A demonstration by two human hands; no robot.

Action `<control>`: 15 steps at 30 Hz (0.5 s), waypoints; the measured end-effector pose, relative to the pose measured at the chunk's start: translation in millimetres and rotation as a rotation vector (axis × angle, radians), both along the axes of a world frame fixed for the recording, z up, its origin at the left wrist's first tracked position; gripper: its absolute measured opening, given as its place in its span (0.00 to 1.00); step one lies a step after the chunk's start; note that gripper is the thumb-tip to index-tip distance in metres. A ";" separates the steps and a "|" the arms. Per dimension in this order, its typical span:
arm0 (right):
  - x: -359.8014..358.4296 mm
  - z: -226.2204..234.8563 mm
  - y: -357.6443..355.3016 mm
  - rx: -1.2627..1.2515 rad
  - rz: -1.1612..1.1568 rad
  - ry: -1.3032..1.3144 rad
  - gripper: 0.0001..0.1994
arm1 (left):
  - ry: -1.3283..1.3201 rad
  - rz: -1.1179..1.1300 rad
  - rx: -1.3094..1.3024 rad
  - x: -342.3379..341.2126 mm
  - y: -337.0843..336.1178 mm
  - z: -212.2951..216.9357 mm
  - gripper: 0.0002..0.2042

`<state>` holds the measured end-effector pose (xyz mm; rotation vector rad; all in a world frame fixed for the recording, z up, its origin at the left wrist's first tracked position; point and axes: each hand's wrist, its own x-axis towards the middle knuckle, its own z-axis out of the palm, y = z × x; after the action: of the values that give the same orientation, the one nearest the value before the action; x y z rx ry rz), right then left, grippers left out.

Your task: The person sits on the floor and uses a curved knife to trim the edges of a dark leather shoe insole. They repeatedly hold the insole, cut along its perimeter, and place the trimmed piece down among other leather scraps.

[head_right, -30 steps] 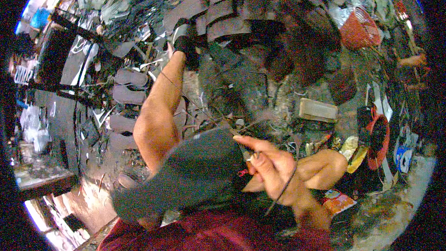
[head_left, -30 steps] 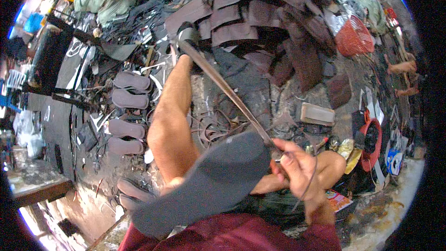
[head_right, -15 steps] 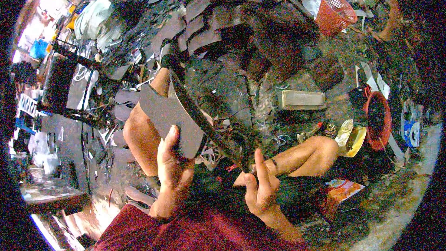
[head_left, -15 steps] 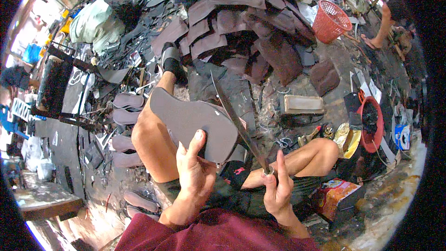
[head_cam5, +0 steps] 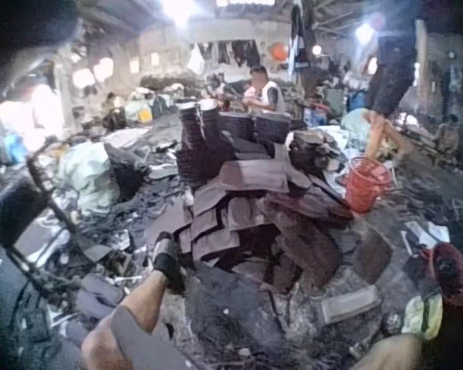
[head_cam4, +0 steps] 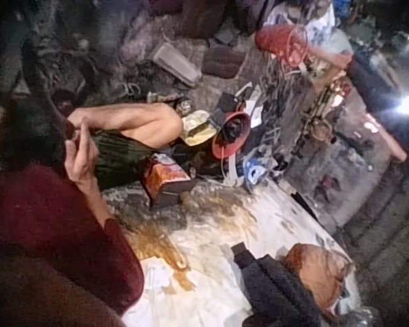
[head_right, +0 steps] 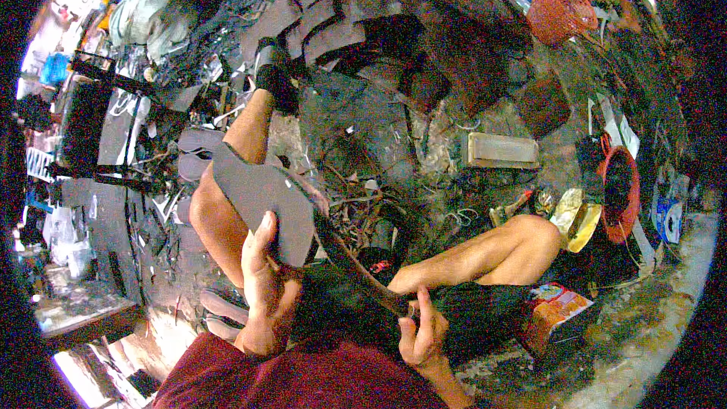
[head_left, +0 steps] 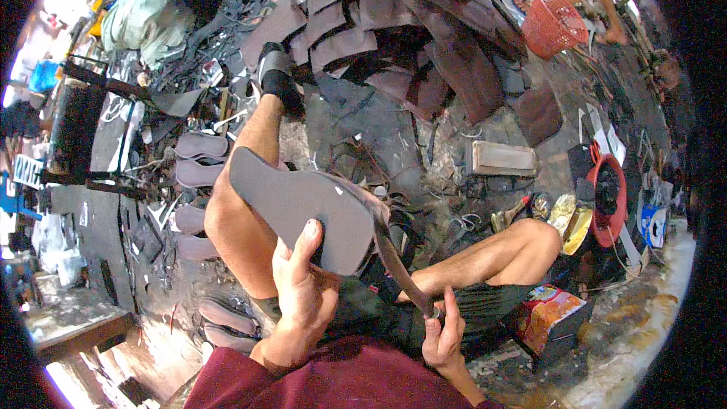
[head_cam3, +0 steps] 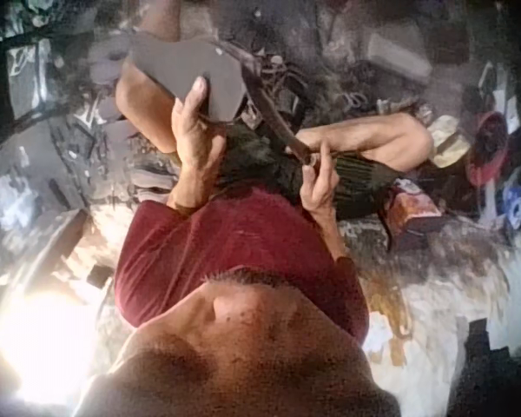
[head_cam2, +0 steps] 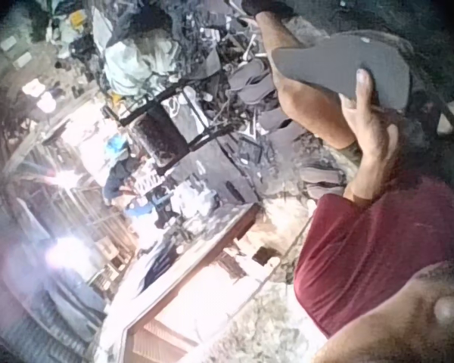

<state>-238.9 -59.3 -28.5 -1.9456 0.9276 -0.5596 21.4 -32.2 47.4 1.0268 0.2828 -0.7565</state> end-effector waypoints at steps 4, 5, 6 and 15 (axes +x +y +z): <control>21.7 35.4 -53.4 -0.106 0.184 0.033 0.31 | -0.083 -0.040 0.089 -6.9 10.3 -5.2 0.21; 23.5 43.6 -63.3 -0.103 0.241 0.073 0.31 | -0.093 -0.055 0.098 -8.1 15.3 -9.0 0.21; 27.1 51.3 -71.1 -0.098 0.300 0.111 0.31 | -0.104 -0.070 0.106 -8.7 20.9 -13.5 0.22; 106.4 59.6 -98.0 -0.062 0.524 0.055 0.31 | -0.209 -0.223 0.119 -6.7 48.9 -40.7 0.26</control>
<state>-132.6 -157.4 31.1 -2.1586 0.4025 -0.2307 14.7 16.6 6.7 1.2536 0.0335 -0.8321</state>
